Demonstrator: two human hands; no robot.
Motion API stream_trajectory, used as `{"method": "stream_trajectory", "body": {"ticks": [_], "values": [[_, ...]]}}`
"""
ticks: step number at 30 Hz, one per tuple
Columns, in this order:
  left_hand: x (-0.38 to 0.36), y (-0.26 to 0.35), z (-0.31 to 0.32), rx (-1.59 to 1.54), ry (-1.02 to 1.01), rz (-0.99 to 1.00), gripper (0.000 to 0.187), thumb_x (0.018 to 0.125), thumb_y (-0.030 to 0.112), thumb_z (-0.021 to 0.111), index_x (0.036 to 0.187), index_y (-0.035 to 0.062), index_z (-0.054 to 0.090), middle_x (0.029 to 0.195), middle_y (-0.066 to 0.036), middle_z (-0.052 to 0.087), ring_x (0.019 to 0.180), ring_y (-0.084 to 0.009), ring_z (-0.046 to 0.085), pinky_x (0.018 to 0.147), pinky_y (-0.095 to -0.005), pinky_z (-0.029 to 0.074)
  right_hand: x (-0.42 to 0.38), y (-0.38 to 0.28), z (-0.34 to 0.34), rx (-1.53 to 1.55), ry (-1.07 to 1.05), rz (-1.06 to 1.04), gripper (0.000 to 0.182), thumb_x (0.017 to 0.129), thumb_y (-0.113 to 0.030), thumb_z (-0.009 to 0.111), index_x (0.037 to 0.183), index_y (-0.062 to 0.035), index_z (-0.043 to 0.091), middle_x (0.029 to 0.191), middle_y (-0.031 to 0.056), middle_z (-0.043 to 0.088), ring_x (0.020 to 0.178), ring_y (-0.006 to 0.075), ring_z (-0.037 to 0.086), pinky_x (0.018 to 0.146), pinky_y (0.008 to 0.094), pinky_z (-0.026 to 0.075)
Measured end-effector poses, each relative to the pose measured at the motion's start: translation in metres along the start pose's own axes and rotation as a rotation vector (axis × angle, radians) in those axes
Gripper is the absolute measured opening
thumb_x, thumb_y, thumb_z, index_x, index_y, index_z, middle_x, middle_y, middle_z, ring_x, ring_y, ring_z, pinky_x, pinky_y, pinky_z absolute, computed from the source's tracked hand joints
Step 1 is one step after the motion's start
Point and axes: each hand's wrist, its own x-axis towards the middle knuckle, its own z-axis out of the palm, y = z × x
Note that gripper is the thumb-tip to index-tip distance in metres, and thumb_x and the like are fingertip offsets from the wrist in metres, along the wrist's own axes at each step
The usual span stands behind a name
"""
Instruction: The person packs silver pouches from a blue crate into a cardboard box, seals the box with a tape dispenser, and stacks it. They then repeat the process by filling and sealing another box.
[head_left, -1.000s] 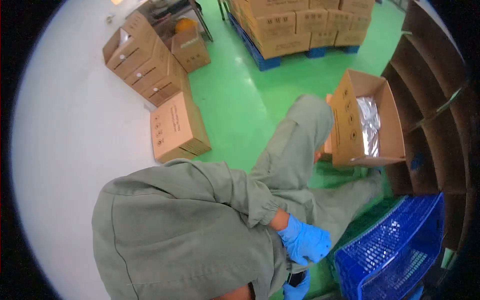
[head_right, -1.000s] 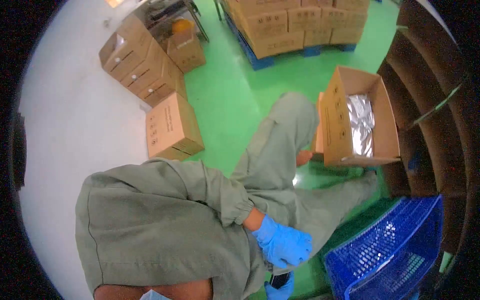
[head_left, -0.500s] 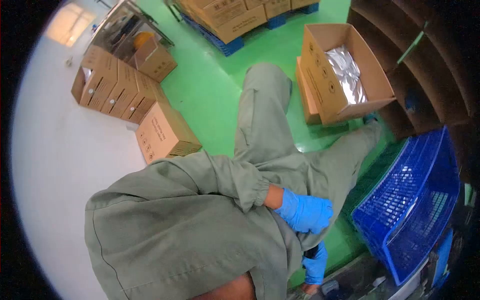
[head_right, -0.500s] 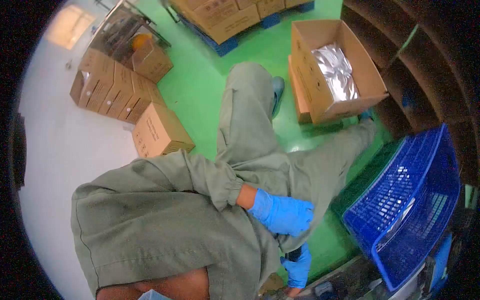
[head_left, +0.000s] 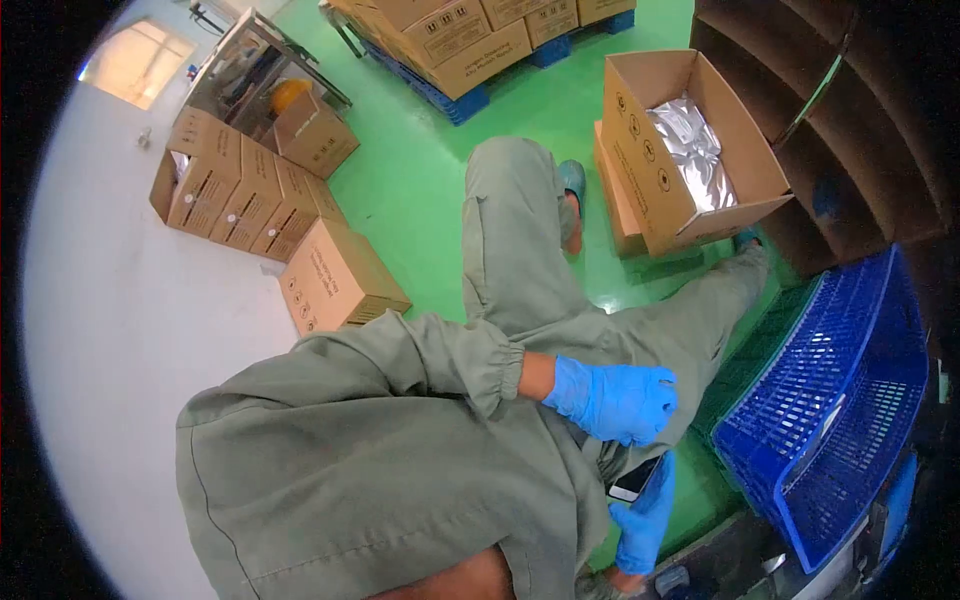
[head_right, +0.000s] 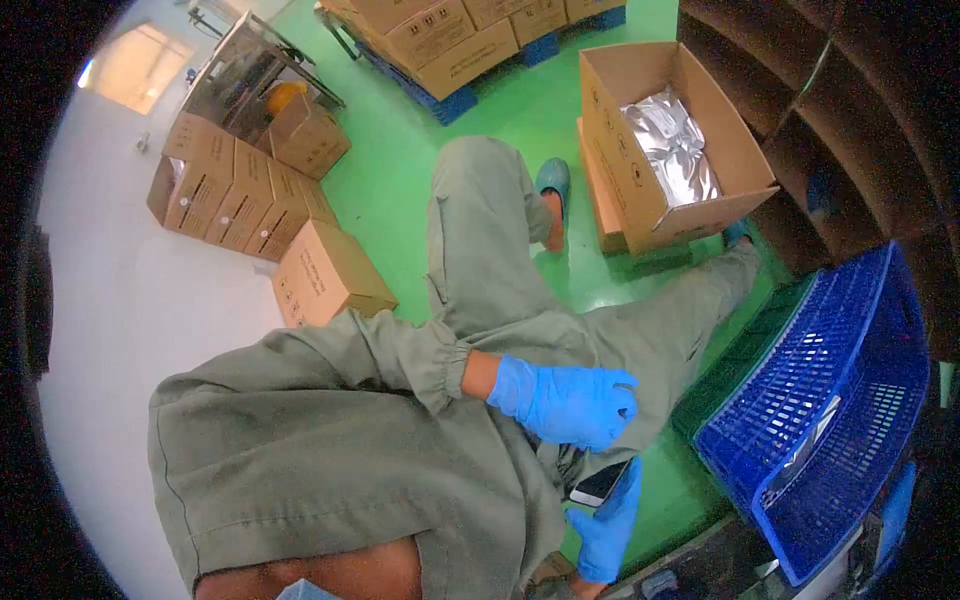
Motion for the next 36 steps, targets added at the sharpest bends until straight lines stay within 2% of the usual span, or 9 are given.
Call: {"method": "stream_trajectory", "body": {"ticks": [3,6,9,16,21,22,26,29,36], "values": [[0.004,0.000,0.000,-0.067,0.071,0.044,0.011,0.066,0.025,0.064,0.066,0.0150,0.063,0.077,-0.008,0.057,0.083,-0.0261,0.056,0.086,-0.0405,0.042,-0.013,-0.004,0.001,-0.354,-0.138,-0.164,0.091,0.063,0.013,0.063,0.146,0.0013,0.029,0.144,0.0172,0.038,0.122,0.0223,0.049,0.094,0.0350,0.047],[0.009,0.003,-0.003,-0.201,0.039,0.057,0.012,0.066,0.026,0.064,0.068,0.0136,0.064,0.079,-0.009,0.057,0.077,-0.0262,0.057,0.078,-0.0408,0.043,0.004,0.015,0.008,0.051,0.067,-0.078,0.078,0.066,0.014,0.061,0.139,0.0027,0.038,0.135,0.0157,0.048,0.116,0.0199,0.053,0.092,0.0337,0.047],[0.014,0.014,0.007,-0.271,0.084,0.097,0.014,0.066,0.026,0.064,0.066,0.0116,0.063,0.078,-0.012,0.058,0.070,-0.0268,0.056,0.070,-0.0418,0.043,0.048,0.060,0.001,-0.157,0.631,-0.243,0.022,0.076,0.002,0.060,0.098,-0.0018,0.057,0.092,-0.0002,0.056,0.083,0.0133,0.052,0.079,0.0265,0.045],[0.020,0.031,0.031,-0.050,0.381,0.019,0.016,0.063,0.027,0.067,0.060,0.0106,0.064,0.067,-0.011,0.059,0.066,-0.0309,0.056,0.065,-0.0416,0.043,0.110,0.078,-0.031,-0.211,0.642,-0.223,0.013,0.080,-0.003,0.061,0.092,-0.0028,0.056,0.089,0.0008,0.055,0.082,0.0143,0.052,0.077,0.0302,0.045],[-0.014,-0.007,-0.058,-0.207,0.111,-0.144,0.019,0.074,0.027,0.066,0.079,0.0082,0.068,0.075,-0.012,0.058,0.083,-0.0302,0.057,0.075,-0.0437,0.044,0.096,0.032,-0.007,-0.603,0.732,-0.199,0.010,0.089,-0.013,0.054,0.082,-0.0067,0.052,0.084,-0.0015,0.050,0.077,0.0143,0.047,0.078,0.0299,0.043],[-0.027,-0.019,-0.089,-0.269,0.471,-0.094,0.023,0.079,0.029,0.067,0.089,0.0073,0.065,0.080,-0.012,0.059,0.085,-0.0311,0.057,0.077,-0.0433,0.045,0.110,0.062,-0.044,-0.325,0.686,-0.140,0.013,0.092,-0.016,0.049,0.085,-0.0070,0.054,0.086,0.0011,0.054,0.078,0.0146,0.050,0.077,0.0296,0.044],[-0.065,-0.011,-0.224,-0.141,0.853,-0.306,0.031,0.078,0.018,0.073,0.106,0.0070,0.064,0.100,-0.010,0.063,0.095,-0.0301,0.058,0.085,-0.0395,0.045,0.109,0.073,-0.071,0.079,0.361,0.022,0.015,0.094,-0.017,0.049,0.096,-0.0066,0.061,0.095,0.0066,0.063,0.085,0.0166,0.058,0.077,0.0309,0.047],[-0.084,0.009,-0.270,-0.072,0.971,-0.302,0.030,0.079,0.018,0.072,0.106,0.0069,0.064,0.101,-0.010,0.062,0.095,-0.0300,0.058,0.085,-0.0395,0.045,0.089,0.012,-0.054,-0.875,-0.057,-0.024,0.022,0.086,-0.010,0.066,0.106,-0.0014,0.060,0.106,0.0133,0.069,0.097,0.0224,0.064,0.083,0.0360,0.049],[-0.098,0.035,-0.291,-0.003,1.042,-0.283,0.030,0.080,0.018,0.071,0.107,0.0066,0.064,0.102,-0.011,0.062,0.096,-0.0299,0.058,0.086,-0.0397,0.045,0.070,-0.086,-0.034,-1.202,-0.075,-0.049,0.042,0.078,-0.004,0.063,0.119,-0.0002,0.058,0.101,0.0218,0.067,0.096,0.0365,0.065,0.082,0.0410,0.051]]}}
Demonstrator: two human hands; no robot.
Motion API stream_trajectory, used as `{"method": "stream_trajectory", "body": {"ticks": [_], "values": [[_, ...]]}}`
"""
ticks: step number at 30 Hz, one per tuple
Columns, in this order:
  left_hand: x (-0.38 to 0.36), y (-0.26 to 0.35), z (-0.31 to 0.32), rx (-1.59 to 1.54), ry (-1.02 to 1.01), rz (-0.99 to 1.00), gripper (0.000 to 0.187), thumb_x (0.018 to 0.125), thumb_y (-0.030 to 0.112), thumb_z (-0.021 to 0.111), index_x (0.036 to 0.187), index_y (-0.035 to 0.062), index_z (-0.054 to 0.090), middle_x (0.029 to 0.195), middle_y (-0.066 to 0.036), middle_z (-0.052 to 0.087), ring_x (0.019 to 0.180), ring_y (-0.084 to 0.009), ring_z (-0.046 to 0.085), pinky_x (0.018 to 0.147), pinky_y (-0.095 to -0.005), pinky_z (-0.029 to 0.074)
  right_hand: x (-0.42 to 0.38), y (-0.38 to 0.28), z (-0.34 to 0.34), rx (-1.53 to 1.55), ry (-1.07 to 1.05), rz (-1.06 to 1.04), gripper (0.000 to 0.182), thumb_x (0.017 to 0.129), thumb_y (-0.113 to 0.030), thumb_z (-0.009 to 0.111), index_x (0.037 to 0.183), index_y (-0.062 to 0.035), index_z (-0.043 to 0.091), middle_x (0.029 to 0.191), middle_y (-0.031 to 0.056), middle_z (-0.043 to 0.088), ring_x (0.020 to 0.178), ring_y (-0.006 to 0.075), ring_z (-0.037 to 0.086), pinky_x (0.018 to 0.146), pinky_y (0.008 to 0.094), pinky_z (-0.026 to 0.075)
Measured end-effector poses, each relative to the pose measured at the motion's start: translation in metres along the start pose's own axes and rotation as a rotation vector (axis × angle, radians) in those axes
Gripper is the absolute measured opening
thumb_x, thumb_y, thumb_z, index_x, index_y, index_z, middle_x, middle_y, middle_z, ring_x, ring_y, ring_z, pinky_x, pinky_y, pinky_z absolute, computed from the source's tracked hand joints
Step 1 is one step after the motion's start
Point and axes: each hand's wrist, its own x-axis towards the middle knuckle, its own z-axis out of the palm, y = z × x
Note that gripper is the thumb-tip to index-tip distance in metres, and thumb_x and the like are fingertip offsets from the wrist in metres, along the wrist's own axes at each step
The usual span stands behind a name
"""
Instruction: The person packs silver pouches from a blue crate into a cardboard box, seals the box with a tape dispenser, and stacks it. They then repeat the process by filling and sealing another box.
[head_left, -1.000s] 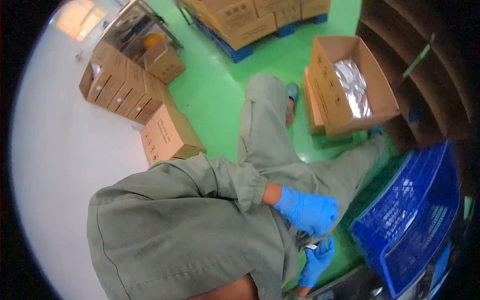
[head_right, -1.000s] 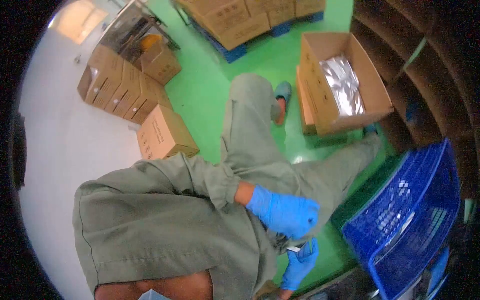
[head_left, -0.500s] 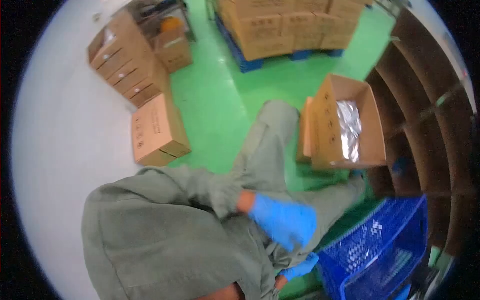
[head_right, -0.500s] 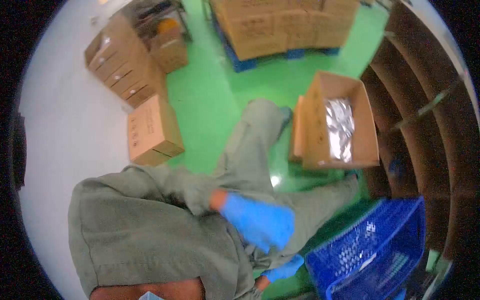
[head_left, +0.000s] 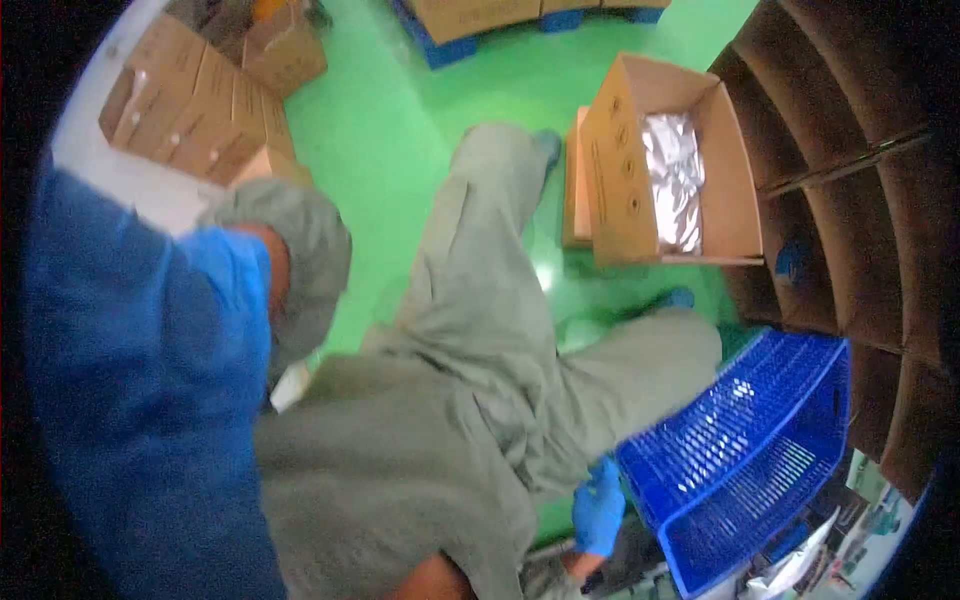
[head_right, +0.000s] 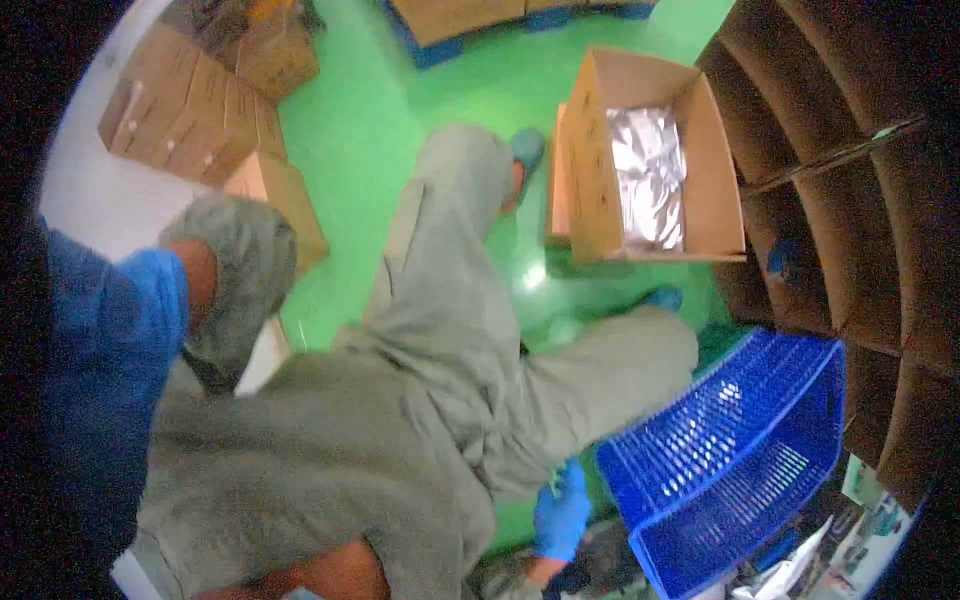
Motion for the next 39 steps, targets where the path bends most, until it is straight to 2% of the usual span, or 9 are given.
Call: {"method": "stream_trajectory", "body": {"ticks": [2,4,6,22,25,31,33,34,39], "values": [[0.005,-0.009,-0.007,0.017,-0.035,0.028,0.030,0.080,0.018,0.071,0.107,0.0065,0.064,0.103,-0.011,0.062,0.096,-0.0298,0.058,0.086,-0.0397,0.045,0.009,0.028,0.011,0.116,0.168,-0.148,0.032,0.081,-0.010,0.061,0.113,-0.0012,0.060,0.096,0.0221,0.067,0.091,0.0387,0.065,0.078,0.0419,0.050],[0.016,-0.027,-0.013,0.026,-0.056,0.034,0.030,0.080,0.018,0.071,0.107,0.0064,0.063,0.103,-0.011,0.062,0.096,-0.0298,0.058,0.086,-0.0398,0.045,0.017,0.066,0.019,0.555,0.071,0.154,0.053,0.076,-0.013,0.070,0.125,0.0013,0.054,0.107,0.0125,0.064,0.092,0.0201,0.060,0.083,0.0351,0.049],[0.032,-0.052,-0.020,0.013,-0.062,0.053,0.030,0.081,0.018,0.071,0.107,0.0063,0.063,0.104,-0.011,0.062,0.097,-0.0298,0.058,0.086,-0.0398,0.045,0.018,0.023,-0.013,-0.160,0.233,-0.182,0.032,0.081,-0.013,0.064,0.112,-0.0031,0.061,0.081,0.0135,0.063,0.070,0.0273,0.060,0.067,0.0375,0.048],[0.034,-0.103,-0.002,-0.132,-0.077,0.024,0.030,0.083,0.019,0.069,0.109,0.0056,0.062,0.107,-0.011,0.061,0.098,-0.0294,0.058,0.086,-0.0401,0.046,0.035,-0.005,-0.044,-0.264,0.259,-0.091,0.033,0.082,-0.026,0.069,0.102,-0.0005,0.062,0.095,0.0199,0.065,0.087,0.0395,0.062,0.077,0.0463,0.050],[0.033,-0.127,0.008,-0.088,-0.086,0.029,0.030,0.083,0.019,0.069,0.109,0.0055,0.062,0.108,-0.011,0.060,0.098,-0.0294,0.058,0.087,-0.0402,0.046,0.058,-0.022,-0.061,-0.026,0.326,-0.027,0.043,0.080,-0.016,0.069,0.118,-0.0008,0.058,0.099,0.0187,0.065,0.091,0.0365,0.063,0.082,0.0433,0.050],[0.044,-0.165,0.021,0.093,-0.059,-0.060,0.030,0.084,0.019,0.068,0.109,0.0053,0.062,0.109,-0.011,0.060,0.099,-0.0292,0.058,0.087,-0.0403,0.046,0.084,-0.015,-0.089,-0.079,0.499,-0.078,0.023,0.077,-0.002,0.065,0.099,-0.0011,0.063,0.088,0.0172,0.065,0.083,0.0309,0.063,0.077,0.0367,0.050],[0.052,-0.175,0.014,0.233,-0.004,-0.179,0.030,0.084,0.019,0.068,0.109,0.0052,0.061,0.109,-0.011,0.060,0.099,-0.0292,0.058,0.087,-0.0403,0.046,0.096,-0.019,-0.096,0.259,0.573,0.296,0.026,0.084,-0.005,0.066,0.110,-0.0030,0.065,0.102,0.0102,0.069,0.090,0.0191,0.063,0.086,0.0331,0.048],[0.053,-0.180,0.005,0.305,0.014,-0.197,0.030,0.084,0.020,0.068,0.110,0.0051,0.061,0.110,-0.011,0.060,0.099,-0.0292,0.058,0.087,-0.0404,0.046,0.115,-0.037,-0.121,0.165,0.549,0.019,0.023,0.083,0.001,0.062,0.105,-0.0015,0.065,0.091,0.0103,0.068,0.080,0.0194,0.063,0.078,0.0306,0.050],[0.041,-0.213,-0.016,0.628,0.084,-0.458,0.030,0.085,0.020,0.067,0.110,0.0049,0.061,0.111,-0.012,0.060,0.100,-0.0291,0.058,0.087,-0.0405,0.046,0.229,-0.064,-0.139,0.435,0.665,0.101,0.027,0.084,0.000,0.063,0.111,-0.0006,0.064,0.097,0.0084,0.069,0.084,0.0130,0.064,0.079,0.0278,0.051]]}}
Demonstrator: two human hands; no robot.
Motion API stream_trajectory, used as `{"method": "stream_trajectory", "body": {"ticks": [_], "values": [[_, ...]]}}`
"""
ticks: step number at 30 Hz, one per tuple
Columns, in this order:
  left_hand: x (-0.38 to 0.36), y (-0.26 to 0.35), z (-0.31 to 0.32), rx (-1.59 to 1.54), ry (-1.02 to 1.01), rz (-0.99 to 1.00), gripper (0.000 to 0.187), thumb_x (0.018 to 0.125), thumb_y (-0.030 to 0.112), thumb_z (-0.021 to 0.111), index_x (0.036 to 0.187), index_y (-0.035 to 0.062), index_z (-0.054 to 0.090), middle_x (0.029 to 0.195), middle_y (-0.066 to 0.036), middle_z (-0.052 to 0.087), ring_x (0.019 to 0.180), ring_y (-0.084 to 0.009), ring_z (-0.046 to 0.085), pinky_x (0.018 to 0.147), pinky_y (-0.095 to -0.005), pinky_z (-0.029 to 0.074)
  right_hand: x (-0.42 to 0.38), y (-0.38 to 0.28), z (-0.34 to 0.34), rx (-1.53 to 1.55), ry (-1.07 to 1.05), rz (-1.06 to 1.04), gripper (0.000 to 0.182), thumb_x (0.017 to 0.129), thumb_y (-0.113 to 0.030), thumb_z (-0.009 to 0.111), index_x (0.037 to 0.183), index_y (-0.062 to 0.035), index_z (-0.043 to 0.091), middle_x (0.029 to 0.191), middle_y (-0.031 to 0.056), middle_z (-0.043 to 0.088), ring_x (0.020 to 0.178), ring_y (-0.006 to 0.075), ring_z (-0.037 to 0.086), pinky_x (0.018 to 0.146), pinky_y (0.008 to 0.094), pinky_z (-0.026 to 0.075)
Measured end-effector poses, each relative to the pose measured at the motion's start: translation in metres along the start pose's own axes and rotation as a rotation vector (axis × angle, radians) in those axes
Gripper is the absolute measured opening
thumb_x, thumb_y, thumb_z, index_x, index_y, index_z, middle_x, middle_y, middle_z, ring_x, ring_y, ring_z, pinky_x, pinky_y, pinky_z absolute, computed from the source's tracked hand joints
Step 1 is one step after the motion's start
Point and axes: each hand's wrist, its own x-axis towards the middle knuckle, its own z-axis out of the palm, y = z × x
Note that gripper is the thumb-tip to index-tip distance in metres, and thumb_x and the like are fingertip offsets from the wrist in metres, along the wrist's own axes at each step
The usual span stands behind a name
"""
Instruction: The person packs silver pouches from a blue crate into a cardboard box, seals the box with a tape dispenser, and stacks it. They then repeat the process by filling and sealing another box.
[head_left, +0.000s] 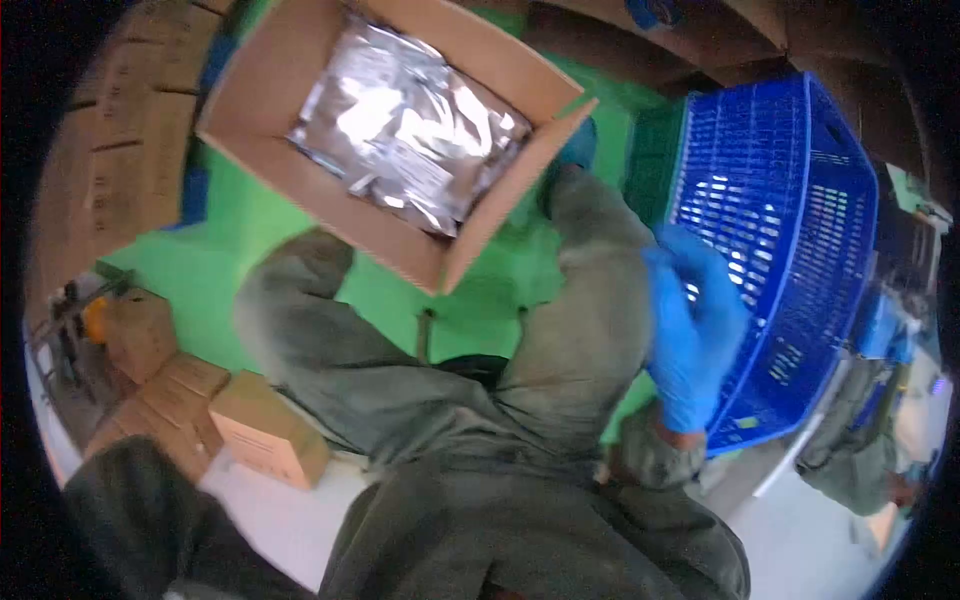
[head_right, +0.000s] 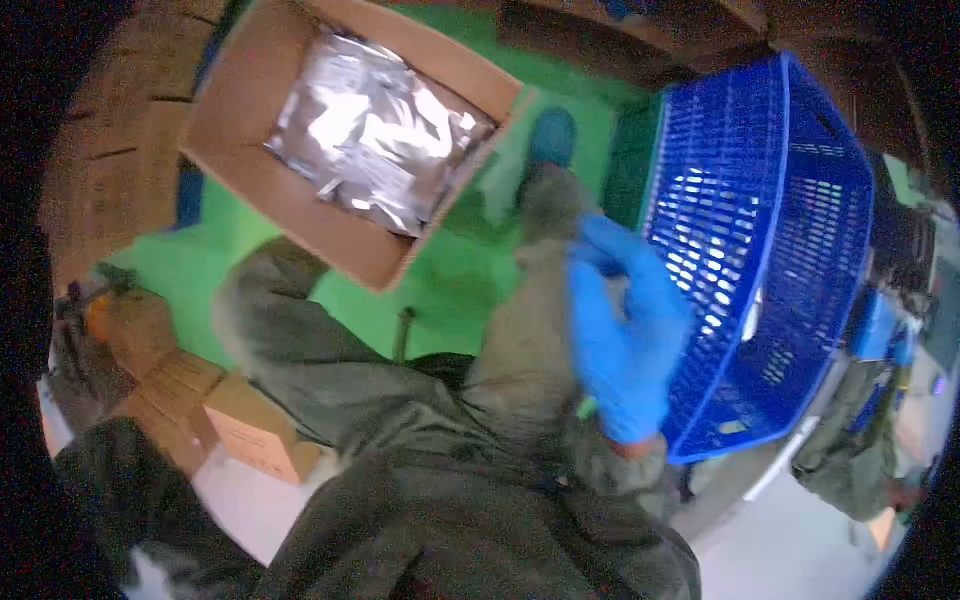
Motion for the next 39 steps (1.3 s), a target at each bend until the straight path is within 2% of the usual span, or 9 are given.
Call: {"method": "stream_trajectory", "body": {"ticks": [6,11,20,22,25,29,32,36,39], "values": [[-0.002,-0.015,-0.009,0.201,0.035,-0.143,0.030,0.086,0.020,0.067,0.110,0.0047,0.061,0.112,-0.012,0.059,0.100,-0.0289,0.058,0.087,-0.0406,0.046,0.039,0.002,0.053,0.020,-0.262,-0.195,0.030,0.083,-0.005,0.067,0.112,-0.0024,0.063,0.091,0.0108,0.067,0.082,0.0206,0.066,0.078,0.0312,0.052],[-0.018,-0.023,-0.007,0.218,0.123,-0.172,0.030,0.086,0.020,0.066,0.111,0.0045,0.060,0.113,-0.012,0.059,0.101,-0.0288,0.058,0.088,-0.0407,0.046,0.044,-0.023,0.038,-0.147,-0.224,-0.289,0.028,0.083,-0.006,0.068,0.111,-0.0023,0.064,0.096,0.0116,0.068,0.086,0.0213,0.066,0.080,0.0331,0.052],[-0.006,-0.030,0.028,0.168,0.141,-0.135,0.030,0.088,0.021,0.065,0.112,0.0041,0.060,0.115,-0.012,0.058,0.102,-0.0286,0.058,0.088,-0.0408,0.047,0.018,0.011,-0.106,0.038,0.410,0.100,0.025,0.090,-0.002,0.058,0.114,0.0033,0.061,0.108,0.0063,0.064,0.097,0.0145,0.058,0.089,0.0280,0.046],[0.000,-0.026,0.056,0.121,0.113,-0.136,0.030,0.088,0.021,0.065,0.112,0.0040,0.060,0.115,-0.012,0.058,0.102,-0.0286,0.058,0.088,-0.0409,0.047,0.012,0.051,-0.169,-0.253,0.589,0.139,0.023,0.093,-0.012,0.057,0.108,0.0035,0.063,0.098,0.0064,0.065,0.090,0.0115,0.056,0.083,0.0255,0.045],[0.015,-0.013,0.104,0.037,0.060,-0.142,0.030,0.088,0.021,0.065,0.112,0.0039,0.059,0.116,-0.012,0.058,0.102,-0.0285,0.058,0.088,-0.0409,0.047,0.004,0.184,-0.264,-0.181,0.560,0.377,0.028,0.095,-0.023,0.054,0.084,-0.0003,0.066,0.070,0.0023,0.058,0.066,0.0090,0.049,0.057,0.0322,0.040],[0.029,-0.041,0.147,0.078,-0.085,-0.123,0.031,0.090,0.021,0.062,0.115,0.0029,0.058,0.119,-0.013,0.057,0.105,-0.0279,0.057,0.090,-0.0404,0.046,0.002,0.416,-0.327,-0.592,0.376,0.553,0.035,0.095,-0.027,0.051,0.080,-0.0001,0.068,0.073,0.0180,0.066,0.062,0.0297,0.061,0.056,0.0436,0.045],[0.005,-0.113,0.118,0.542,-0.332,0.206,0.038,0.096,0.021,0.050,0.126,-0.0014,0.053,0.129,-0.014,0.055,0.117,-0.0250,0.053,0.101,-0.0371,0.042,0.004,0.480,-0.308,-0.765,0.034,0.373,0.031,0.093,-0.029,0.053,0.098,-0.0023,0.067,0.090,0.0217,0.066,0.080,0.0343,0.063,0.069,0.0447,0.048],[-0.029,-0.001,0.096,0.242,-0.064,-0.217,0.035,0.099,0.014,0.042,0.126,-0.0014,0.058,0.130,-0.014,0.057,0.121,-0.0257,0.053,0.106,-0.0374,0.039,0.079,0.492,-0.248,-0.717,-0.031,0.365,0.032,0.092,-0.029,0.057,0.103,-0.0005,0.065,0.098,0.0212,0.065,0.086,0.0337,0.062,0.074,0.0434,0.048],[-0.021,0.030,0.104,0.286,0.012,-0.205,0.023,0.095,0.008,0.051,0.109,0.0013,0.068,0.116,-0.011,0.064,0.116,-0.0242,0.055,0.104,-0.0360,0.039,0.082,0.477,-0.228,-0.746,-0.044,0.444,0.034,0.090,-0.029,0.059,0.107,0.0009,0.063,0.103,0.0207,0.064,0.090,0.0332,0.061,0.078,0.0425,0.047]]}}
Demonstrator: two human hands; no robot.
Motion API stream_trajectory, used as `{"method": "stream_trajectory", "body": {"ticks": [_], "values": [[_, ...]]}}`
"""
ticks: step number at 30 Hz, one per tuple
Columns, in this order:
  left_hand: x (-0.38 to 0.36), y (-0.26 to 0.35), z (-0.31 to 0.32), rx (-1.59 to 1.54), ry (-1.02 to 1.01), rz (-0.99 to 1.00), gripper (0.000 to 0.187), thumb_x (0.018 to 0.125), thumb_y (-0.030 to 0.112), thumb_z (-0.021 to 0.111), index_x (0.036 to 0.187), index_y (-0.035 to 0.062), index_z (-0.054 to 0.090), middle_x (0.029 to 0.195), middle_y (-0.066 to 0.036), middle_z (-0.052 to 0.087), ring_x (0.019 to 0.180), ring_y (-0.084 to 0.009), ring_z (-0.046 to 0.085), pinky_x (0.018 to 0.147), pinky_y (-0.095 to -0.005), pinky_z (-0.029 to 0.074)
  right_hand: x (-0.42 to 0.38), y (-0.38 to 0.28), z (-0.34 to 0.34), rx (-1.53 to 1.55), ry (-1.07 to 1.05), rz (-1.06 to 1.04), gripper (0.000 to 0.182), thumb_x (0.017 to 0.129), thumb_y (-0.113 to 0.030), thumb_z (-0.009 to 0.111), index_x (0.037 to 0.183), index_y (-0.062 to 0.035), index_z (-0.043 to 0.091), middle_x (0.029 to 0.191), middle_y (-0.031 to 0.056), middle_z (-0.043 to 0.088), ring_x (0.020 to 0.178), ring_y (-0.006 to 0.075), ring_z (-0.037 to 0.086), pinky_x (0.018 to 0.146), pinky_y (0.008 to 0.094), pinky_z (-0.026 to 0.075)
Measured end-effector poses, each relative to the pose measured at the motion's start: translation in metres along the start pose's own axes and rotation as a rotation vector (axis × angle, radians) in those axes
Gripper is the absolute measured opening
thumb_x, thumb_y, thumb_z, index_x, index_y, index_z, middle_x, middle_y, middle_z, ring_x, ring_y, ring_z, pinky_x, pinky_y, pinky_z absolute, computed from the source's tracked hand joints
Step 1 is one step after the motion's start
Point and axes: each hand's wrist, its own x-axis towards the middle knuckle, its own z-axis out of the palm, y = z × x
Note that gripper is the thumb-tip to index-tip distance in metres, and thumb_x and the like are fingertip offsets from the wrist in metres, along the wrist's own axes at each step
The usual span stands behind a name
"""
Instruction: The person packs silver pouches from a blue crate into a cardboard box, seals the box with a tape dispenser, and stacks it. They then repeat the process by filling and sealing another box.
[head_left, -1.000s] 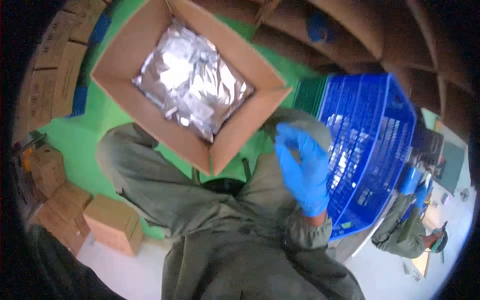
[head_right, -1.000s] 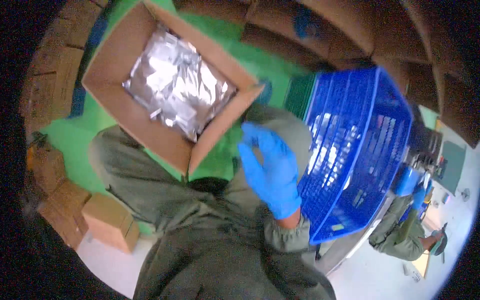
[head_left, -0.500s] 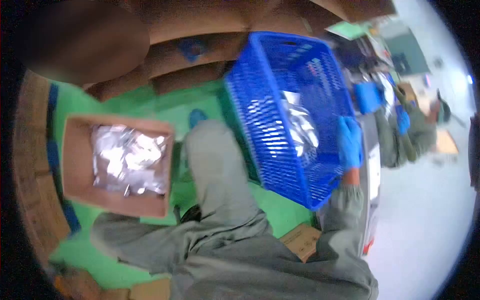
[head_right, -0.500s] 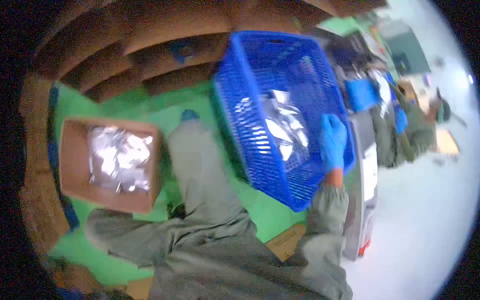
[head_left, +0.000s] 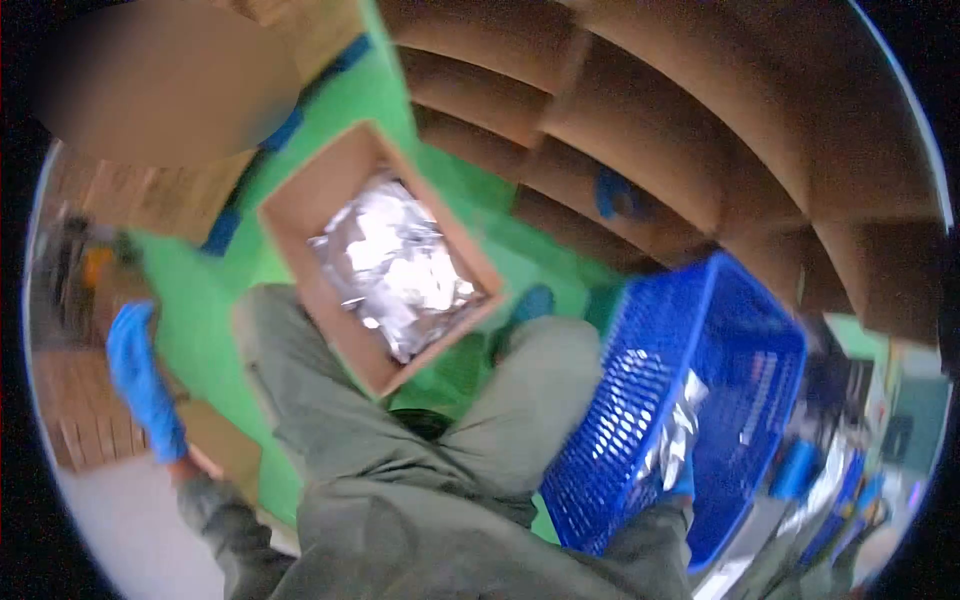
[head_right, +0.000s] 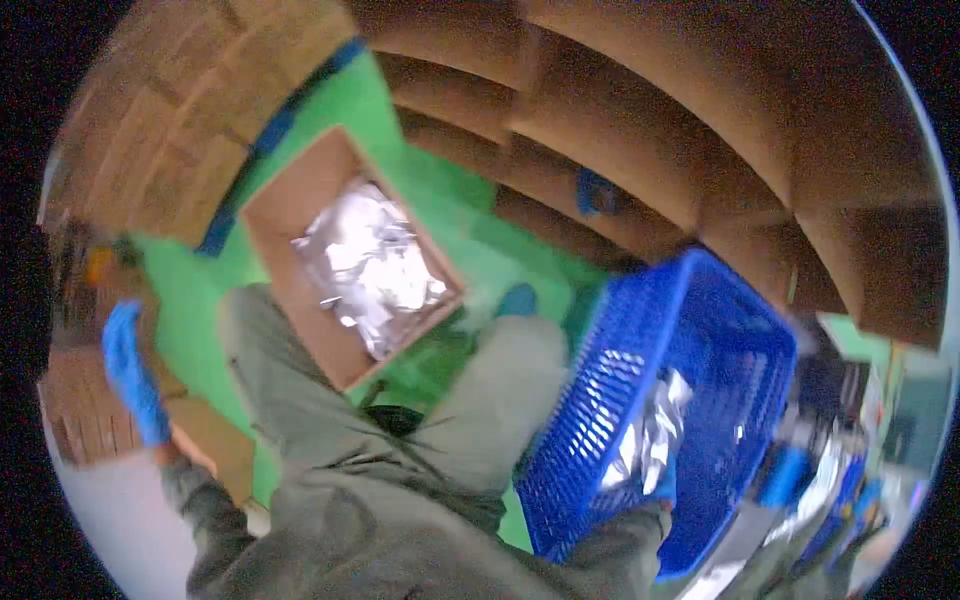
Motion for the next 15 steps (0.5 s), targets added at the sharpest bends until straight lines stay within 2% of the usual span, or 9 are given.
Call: {"method": "stream_trajectory", "body": {"ticks": [4,7,10,11,12,13,14,15], "values": [[-0.002,0.018,0.038,-0.164,0.008,-0.013,0.015,0.091,0.007,0.058,0.100,0.0045,0.069,0.109,-0.012,0.065,0.112,-0.0249,0.057,0.100,-0.0363,0.041,-0.015,-0.007,-0.032,0.079,0.151,0.034,0.040,0.088,-0.028,0.063,0.113,0.0027,0.061,0.110,0.0201,0.063,0.097,0.0325,0.060,0.084,0.0412,0.047],[-0.017,0.035,0.063,-0.237,-0.063,0.112,0.011,0.086,0.008,0.062,0.095,0.0049,0.068,0.103,-0.011,0.065,0.103,-0.0255,0.059,0.094,-0.0358,0.044,-0.011,-0.031,-0.091,0.296,0.363,-0.002,0.044,0.087,-0.028,0.066,0.117,0.0040,0.059,0.115,0.0197,0.062,0.101,0.0320,0.059,0.088,0.0402,0.047],[-0.050,0.043,0.096,-0.315,-0.315,0.216,0.019,0.080,0.018,0.068,0.095,0.0057,0.067,0.097,-0.012,0.064,0.096,-0.0298,0.059,0.091,-0.0405,0.044,-0.035,-0.105,-0.181,0.407,0.622,-0.231,0.050,0.086,-0.028,0.069,0.121,0.0054,0.058,0.121,0.0193,0.062,0.106,0.0315,0.058,0.092,0.0393,0.047],[-0.068,0.045,0.107,-0.344,-0.351,0.276,0.024,0.079,0.022,0.069,0.097,0.0059,0.066,0.097,-0.012,0.063,0.096,-0.0306,0.059,0.090,-0.0417,0.043,-0.070,-0.141,-0.213,0.076,0.706,-0.250,0.055,0.085,-0.035,0.069,0.117,0.0085,0.058,0.119,0.0244,0.061,0.103,0.0358,0.058,0.091,0.0403,0.046],[-0.083,0.049,0.120,-0.374,-0.394,0.339,0.030,0.078,0.026,0.070,0.100,0.0060,0.065,0.097,-0.012,0.063,0.096,-0.0314,0.058,0.089,-0.0429,0.042,-0.077,-0.147,-0.234,0.014,0.805,-0.317,0.061,0.085,-0.039,0.070,0.118,0.0106,0.056,0.118,0.0285,0.060,0.106,0.0388,0.058,0.094,0.0412,0.044],[-0.097,0.053,0.132,-0.373,-0.510,0.367,0.033,0.079,0.031,0.067,0.102,0.0064,0.065,0.100,-0.012,0.063,0.100,-0.0306,0.058,0.096,-0.0471,0.038,-0.136,-0.209,-0.274,0.252,0.619,-0.349,0.066,0.085,-0.040,0.070,0.120,0.0137,0.054,0.117,0.0303,0.060,0.108,0.0391,0.057,0.096,0.0423,0.043],[-0.110,0.057,0.141,-0.376,-0.630,0.398,0.037,0.080,0.035,0.065,0.104,0.0067,0.065,0.103,-0.011,0.062,0.104,-0.0297,0.057,0.103,-0.0514,0.034,-0.163,-0.242,-0.289,0.330,0.782,-0.425,0.063,0.086,-0.039,0.069,0.118,0.0135,0.056,0.116,0.0290,0.061,0.104,0.0384,0.058,0.094,0.0436,0.043],[-0.123,0.061,0.146,-0.390,-0.631,0.395,0.037,0.080,0.035,0.065,0.104,0.0067,0.065,0.103,-0.011,0.062,0.104,-0.0297,0.057,0.103,-0.0514,0.034,-0.180,-0.263,-0.304,0.319,0.800,-0.409,0.057,0.085,-0.031,0.071,0.118,0.0132,0.056,0.115,0.0242,0.062,0.102,0.0320,0.058,0.092,0.0407,0.045]]}}
